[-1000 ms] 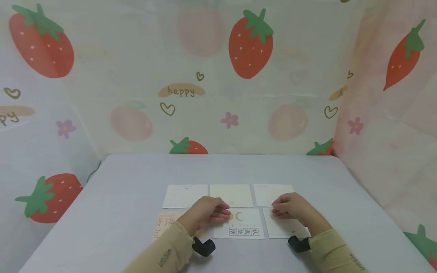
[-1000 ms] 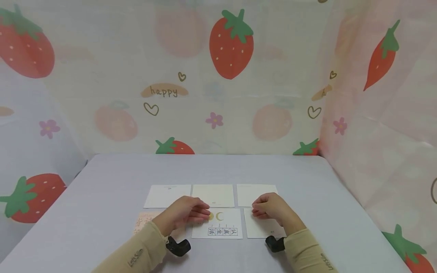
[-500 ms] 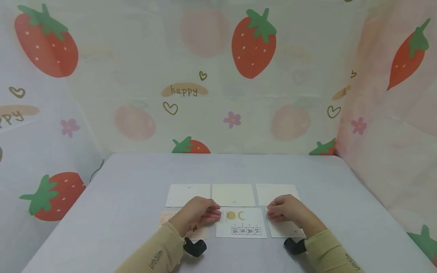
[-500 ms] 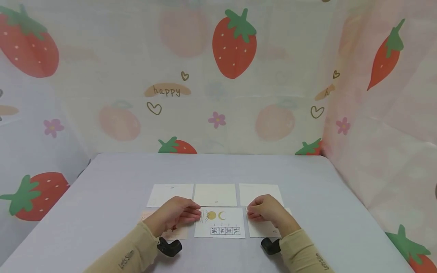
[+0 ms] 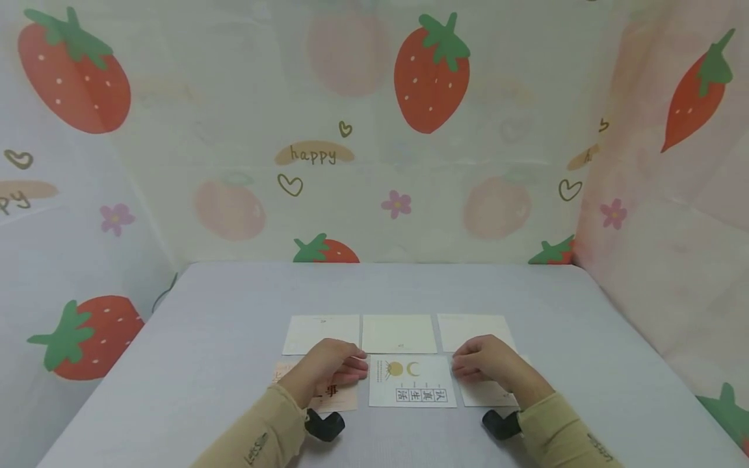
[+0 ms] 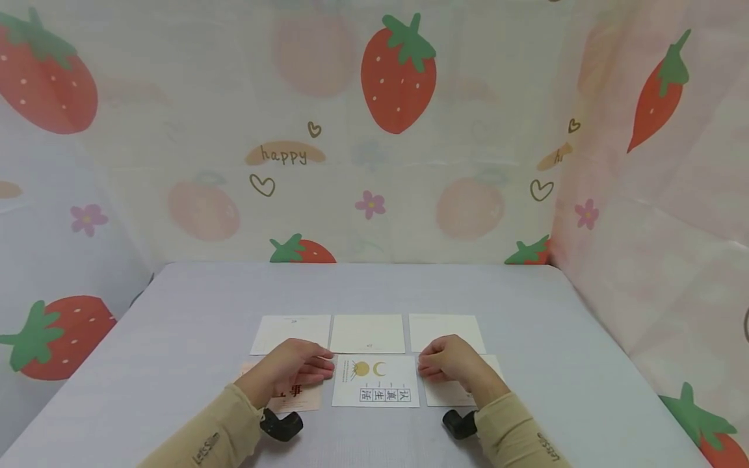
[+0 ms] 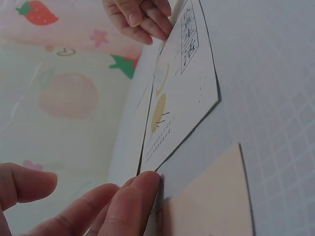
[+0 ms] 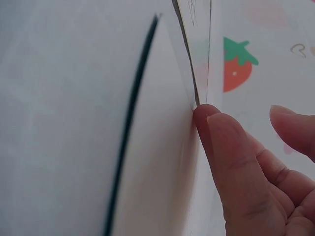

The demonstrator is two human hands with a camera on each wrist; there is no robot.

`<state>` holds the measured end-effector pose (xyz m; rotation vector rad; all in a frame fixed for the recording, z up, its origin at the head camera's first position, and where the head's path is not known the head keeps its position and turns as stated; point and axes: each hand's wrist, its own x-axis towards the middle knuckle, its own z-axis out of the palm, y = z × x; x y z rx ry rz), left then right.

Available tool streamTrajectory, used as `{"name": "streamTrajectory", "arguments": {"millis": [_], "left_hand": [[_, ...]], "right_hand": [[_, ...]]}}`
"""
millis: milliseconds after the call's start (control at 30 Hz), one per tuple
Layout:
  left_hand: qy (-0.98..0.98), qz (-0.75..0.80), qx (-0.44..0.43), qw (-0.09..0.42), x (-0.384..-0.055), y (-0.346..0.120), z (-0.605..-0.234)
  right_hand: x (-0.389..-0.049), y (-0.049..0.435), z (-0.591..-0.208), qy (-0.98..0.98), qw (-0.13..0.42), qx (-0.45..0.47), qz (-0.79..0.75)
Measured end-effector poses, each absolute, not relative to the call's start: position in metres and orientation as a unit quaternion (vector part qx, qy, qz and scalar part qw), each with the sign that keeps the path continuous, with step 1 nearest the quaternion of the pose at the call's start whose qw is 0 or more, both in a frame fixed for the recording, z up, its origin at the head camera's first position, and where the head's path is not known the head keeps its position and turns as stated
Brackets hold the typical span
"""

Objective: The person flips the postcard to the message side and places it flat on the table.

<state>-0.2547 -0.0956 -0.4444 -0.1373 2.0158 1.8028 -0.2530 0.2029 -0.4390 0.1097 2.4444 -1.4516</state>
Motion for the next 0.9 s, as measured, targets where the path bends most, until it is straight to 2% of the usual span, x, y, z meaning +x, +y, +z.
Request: {"name": "streamTrajectory", "arguments": {"millis": [900], "left_hand": [[0.715, 0.662, -0.05, 0.221, -0.2578, -0.0923, -0.4478]], "right_hand": [[-0.2496, 0.1954, -0.4342, 0.846, 0.158, 0.045, -0.507]]}}
